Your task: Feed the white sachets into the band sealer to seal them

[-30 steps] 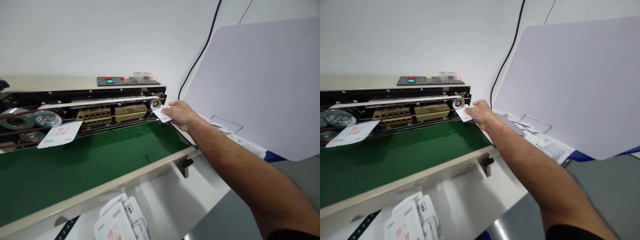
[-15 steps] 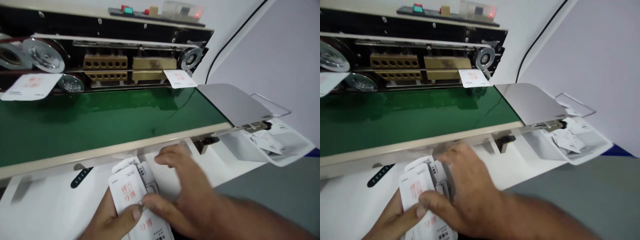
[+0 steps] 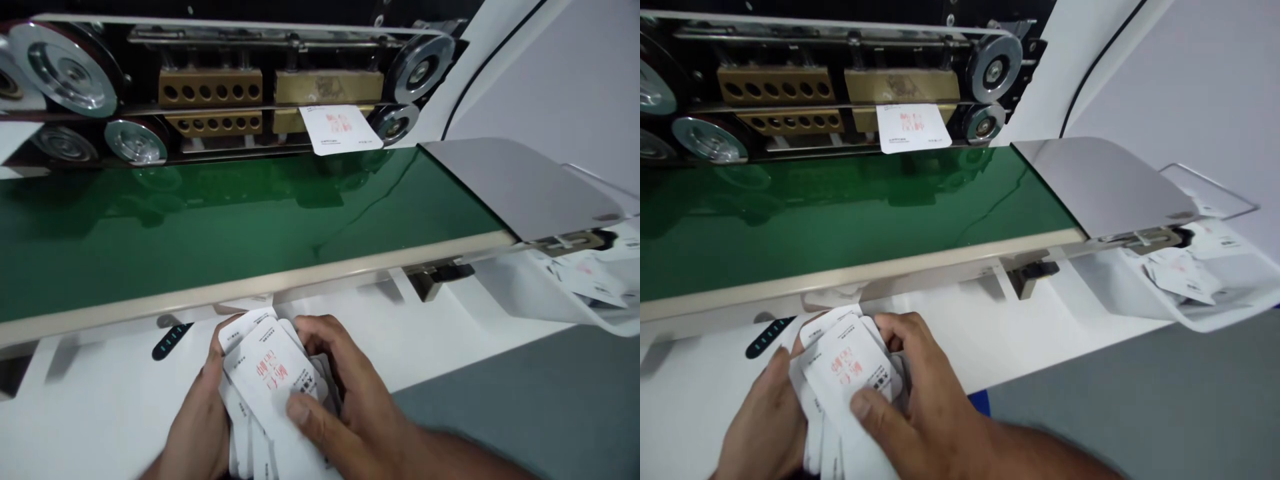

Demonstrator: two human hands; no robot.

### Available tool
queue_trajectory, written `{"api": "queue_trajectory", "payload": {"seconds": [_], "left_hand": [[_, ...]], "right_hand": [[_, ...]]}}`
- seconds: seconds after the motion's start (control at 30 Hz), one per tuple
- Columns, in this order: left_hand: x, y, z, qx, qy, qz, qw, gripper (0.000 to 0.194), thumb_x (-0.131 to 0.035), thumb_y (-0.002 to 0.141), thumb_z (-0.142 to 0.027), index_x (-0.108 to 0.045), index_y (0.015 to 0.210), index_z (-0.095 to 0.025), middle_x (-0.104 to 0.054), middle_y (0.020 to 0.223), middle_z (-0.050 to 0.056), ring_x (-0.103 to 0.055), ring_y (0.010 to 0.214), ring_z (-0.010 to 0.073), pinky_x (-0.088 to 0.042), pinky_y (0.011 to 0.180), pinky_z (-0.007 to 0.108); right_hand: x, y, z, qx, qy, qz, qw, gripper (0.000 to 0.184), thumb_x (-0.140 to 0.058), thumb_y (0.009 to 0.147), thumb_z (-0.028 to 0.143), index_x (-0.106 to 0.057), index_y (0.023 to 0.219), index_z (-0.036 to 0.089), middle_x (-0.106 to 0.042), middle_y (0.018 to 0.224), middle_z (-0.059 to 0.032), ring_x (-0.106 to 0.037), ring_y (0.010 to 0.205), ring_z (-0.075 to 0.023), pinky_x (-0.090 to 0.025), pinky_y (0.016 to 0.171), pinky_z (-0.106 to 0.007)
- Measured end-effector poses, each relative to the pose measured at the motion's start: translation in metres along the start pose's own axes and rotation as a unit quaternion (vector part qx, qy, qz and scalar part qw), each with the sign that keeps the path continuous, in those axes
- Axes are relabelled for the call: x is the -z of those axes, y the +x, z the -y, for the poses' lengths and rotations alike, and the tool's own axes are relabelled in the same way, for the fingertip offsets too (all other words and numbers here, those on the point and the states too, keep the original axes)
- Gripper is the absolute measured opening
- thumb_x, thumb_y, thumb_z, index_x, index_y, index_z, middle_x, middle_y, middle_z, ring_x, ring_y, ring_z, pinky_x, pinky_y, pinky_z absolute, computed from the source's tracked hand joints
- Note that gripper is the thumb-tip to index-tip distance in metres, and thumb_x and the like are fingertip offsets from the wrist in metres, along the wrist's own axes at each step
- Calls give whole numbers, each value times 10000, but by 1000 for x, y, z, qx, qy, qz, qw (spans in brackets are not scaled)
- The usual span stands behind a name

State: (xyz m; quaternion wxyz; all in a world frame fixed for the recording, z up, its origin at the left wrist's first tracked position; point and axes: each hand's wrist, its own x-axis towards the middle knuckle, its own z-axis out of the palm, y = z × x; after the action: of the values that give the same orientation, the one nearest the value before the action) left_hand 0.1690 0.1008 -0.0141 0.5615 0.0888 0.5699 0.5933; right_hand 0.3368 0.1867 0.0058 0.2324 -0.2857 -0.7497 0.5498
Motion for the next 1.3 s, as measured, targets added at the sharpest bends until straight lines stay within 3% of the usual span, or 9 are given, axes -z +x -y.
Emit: {"api": "queue_trajectory", "payload": {"seconds": [0.13, 0.23, 0.33, 0.43, 0.53, 0.63, 0.83, 1.1, 1.3], "left_hand": [[-5, 7, 2, -16, -7, -72, 997, 298, -558, 891, -485, -659, 1089, -287, -749, 1082, 4, -488, 1315, 255, -506, 961, 314], [-9, 7, 2, 10, -52, -37, 998, 336, -572, 886, -500, -516, 1166, -323, -727, 1121, 8, -651, 1099, 239, -551, 849, 313], [-10, 5, 1, 24, -51, -29, 998, 366, -631, 851, -500, -506, 1160, -353, -719, 1091, -38, -685, 981, 192, -541, 711, 216], [-12, 0, 1, 32, -64, -28, 997, 281, -627, 855, -492, -570, 1080, -334, -715, 1048, -58, -688, 908, 167, -517, 659, 180], [-13, -7, 2, 44, -79, 75, 993, 516, -737, 726, -567, -531, 1132, -325, -722, 874, -15, -697, 760, 194, -533, 653, 246], [-15, -12, 3, 43, -26, 152, 987, 760, -866, 611, -419, -429, 1226, -331, -715, 829, 2, -680, 671, 191, -531, 618, 279], [-17, -11, 2, 4, 112, 97, 989, 629, -804, 693, -407, -400, 1165, -305, -698, 858, -4, -636, 653, 155, -534, 581, 255], [-15, -11, 1, 20, 128, 93, 987, 677, -801, 670, -447, -348, 1157, -318, -701, 812, -8, -609, 612, 146, -514, 582, 263], [-14, -11, -1, 59, 125, 118, 983, 765, -809, 646, -511, -299, 1189, -335, -705, 783, -6, -580, 567, 149, -478, 590, 287]], "right_hand": [[-11, -4, -11, 0, 51, 43, 998, 785, -733, 754, 351, -261, 1380, 302, -281, 1351, -73, -389, 1261, -259, -400, 1043, -426], [-15, -3, -12, -61, 49, 23, 997, 799, -788, 685, 320, -333, 1338, 246, -244, 1361, -93, -314, 1311, -280, -329, 1105, -451], [-17, -1, -8, -118, 32, -23, 992, 767, -788, 643, 249, -378, 1291, 221, -337, 1293, -98, -393, 1232, -272, -379, 1049, -464], [-15, 3, -4, -186, 67, -48, 979, 596, -752, 711, 291, -427, 1206, 229, -502, 1146, -76, -534, 1051, -248, -473, 903, -455], [-11, 7, 0, -232, 134, -41, 962, 441, -698, 807, 405, -442, 1120, 229, -611, 980, -47, -603, 883, -217, -509, 757, -395], [-8, 8, 3, -208, 161, -62, 963, 363, -602, 878, 508, -455, 1025, 210, -626, 925, -50, -602, 808, -190, -497, 648, -326], [-3, 3, 1, -190, 219, -62, 955, 341, -600, 900, 489, -481, 1041, 203, -607, 823, -11, -546, 685, -132, -467, 572, -264], [1, -6, -8, -226, 328, -145, 906, 316, -684, 854, 456, -522, 939, 199, -623, 768, 7, -572, 624, -116, -452, 566, -249], [27, -26, -13, -224, 308, -134, 915, 314, -681, 861, 453, -562, 938, 173, -579, 702, 23, -496, 538, -66, -386, 490, -184]]}}
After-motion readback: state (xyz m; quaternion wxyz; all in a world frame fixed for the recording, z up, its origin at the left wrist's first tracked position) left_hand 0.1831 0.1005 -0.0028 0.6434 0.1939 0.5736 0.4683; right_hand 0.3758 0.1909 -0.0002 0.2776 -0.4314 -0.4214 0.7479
